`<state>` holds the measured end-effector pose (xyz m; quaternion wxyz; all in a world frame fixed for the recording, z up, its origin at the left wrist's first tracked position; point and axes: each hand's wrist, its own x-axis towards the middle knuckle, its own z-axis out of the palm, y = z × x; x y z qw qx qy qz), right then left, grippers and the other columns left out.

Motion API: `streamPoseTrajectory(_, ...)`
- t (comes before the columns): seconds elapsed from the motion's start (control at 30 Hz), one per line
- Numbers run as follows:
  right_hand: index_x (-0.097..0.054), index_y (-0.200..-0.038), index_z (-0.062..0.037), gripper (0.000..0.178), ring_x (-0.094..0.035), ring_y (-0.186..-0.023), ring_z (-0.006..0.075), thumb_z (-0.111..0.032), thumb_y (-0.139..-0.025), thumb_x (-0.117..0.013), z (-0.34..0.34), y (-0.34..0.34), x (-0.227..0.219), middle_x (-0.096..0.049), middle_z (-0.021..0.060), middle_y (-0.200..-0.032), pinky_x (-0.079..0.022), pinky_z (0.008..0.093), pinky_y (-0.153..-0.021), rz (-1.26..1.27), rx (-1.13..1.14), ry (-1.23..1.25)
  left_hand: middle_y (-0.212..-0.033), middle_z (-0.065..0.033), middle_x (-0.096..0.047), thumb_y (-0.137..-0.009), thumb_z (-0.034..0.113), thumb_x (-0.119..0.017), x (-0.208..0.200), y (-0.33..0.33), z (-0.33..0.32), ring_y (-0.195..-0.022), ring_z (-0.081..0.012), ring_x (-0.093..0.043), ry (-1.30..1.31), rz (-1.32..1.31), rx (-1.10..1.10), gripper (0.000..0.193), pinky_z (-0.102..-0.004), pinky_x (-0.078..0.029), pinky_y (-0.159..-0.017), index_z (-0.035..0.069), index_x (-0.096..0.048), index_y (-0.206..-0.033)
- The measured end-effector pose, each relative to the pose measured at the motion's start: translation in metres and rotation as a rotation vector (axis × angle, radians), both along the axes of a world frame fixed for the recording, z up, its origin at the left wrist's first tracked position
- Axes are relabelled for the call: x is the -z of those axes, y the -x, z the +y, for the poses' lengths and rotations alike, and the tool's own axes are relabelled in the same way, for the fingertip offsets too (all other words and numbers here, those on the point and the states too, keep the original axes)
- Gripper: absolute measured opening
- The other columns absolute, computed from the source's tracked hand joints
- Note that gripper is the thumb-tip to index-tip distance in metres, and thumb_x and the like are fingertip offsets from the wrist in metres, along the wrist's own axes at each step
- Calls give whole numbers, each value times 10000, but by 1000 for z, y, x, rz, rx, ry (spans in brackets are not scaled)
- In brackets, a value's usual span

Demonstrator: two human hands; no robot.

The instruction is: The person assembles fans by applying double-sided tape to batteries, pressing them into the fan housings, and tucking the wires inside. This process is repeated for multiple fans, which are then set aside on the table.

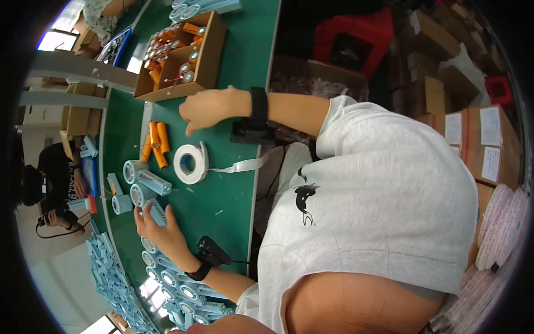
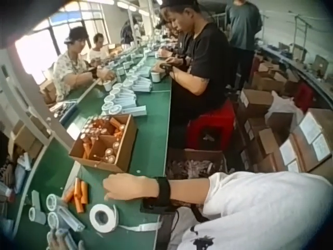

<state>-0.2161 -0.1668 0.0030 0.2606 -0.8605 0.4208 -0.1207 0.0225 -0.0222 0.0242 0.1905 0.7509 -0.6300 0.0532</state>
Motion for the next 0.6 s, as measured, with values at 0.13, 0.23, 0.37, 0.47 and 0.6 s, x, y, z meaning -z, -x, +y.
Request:
streamPoseTrajectory(0.13,-555,-800,-5,355,-573,-757,307,-334,-710,-651,65,-15,1,-567,172,-729,-444,405,-607,-80,-112,-32,-1181,-161,-427,-703,180,-656,8,32,-17,-1120,-351,-345,-203,5,543,457,-433,-274,-938,17,-472,-1089)
streamPoseTrajectory(0.23,-549,-743,-5,267,-562,-674,328,-262,-735,-623,83,-23,39,-561,163,-665,-436,409,-560,-350,-113,216,-1112,-163,-465,-715,187,-645,31,34,-25,-1105,-340,-364,-90,9,618,453,-433,-263,-935,9,-459,-1088)
streamPoseTrajectory(0.37,-530,-744,-9,170,-561,-621,321,-173,-770,-568,84,-4,-6,-545,163,-626,-421,413,-540,-524,-192,-19,-1002,-141,-533,-762,205,-610,36,25,-9,-1027,-303,-428,20,116,468,442,-438,-234,-931,-24,-435,-1098)
streamPoseTrajectory(0.47,-516,-766,-11,140,-565,-635,306,-146,-789,-541,93,12,-31,-542,166,-635,-417,414,-548,-527,-348,-93,-974,-117,-565,-803,226,-578,23,38,8,-935,-270,-463,129,-12,444,432,-431,-225,-921,-48,-423,-1098)
streamPoseTrajectory(0.6,-516,-764,-6,157,-564,-651,301,-158,-806,-524,83,17,-40,-563,156,-671,-423,405,-564,-392,-719,-71,-1036,-75,-574,-801,119,-563,10,27,22,-990,-267,-365,92,63,340,365,-383,-241,-914,-31,-436,-1108)
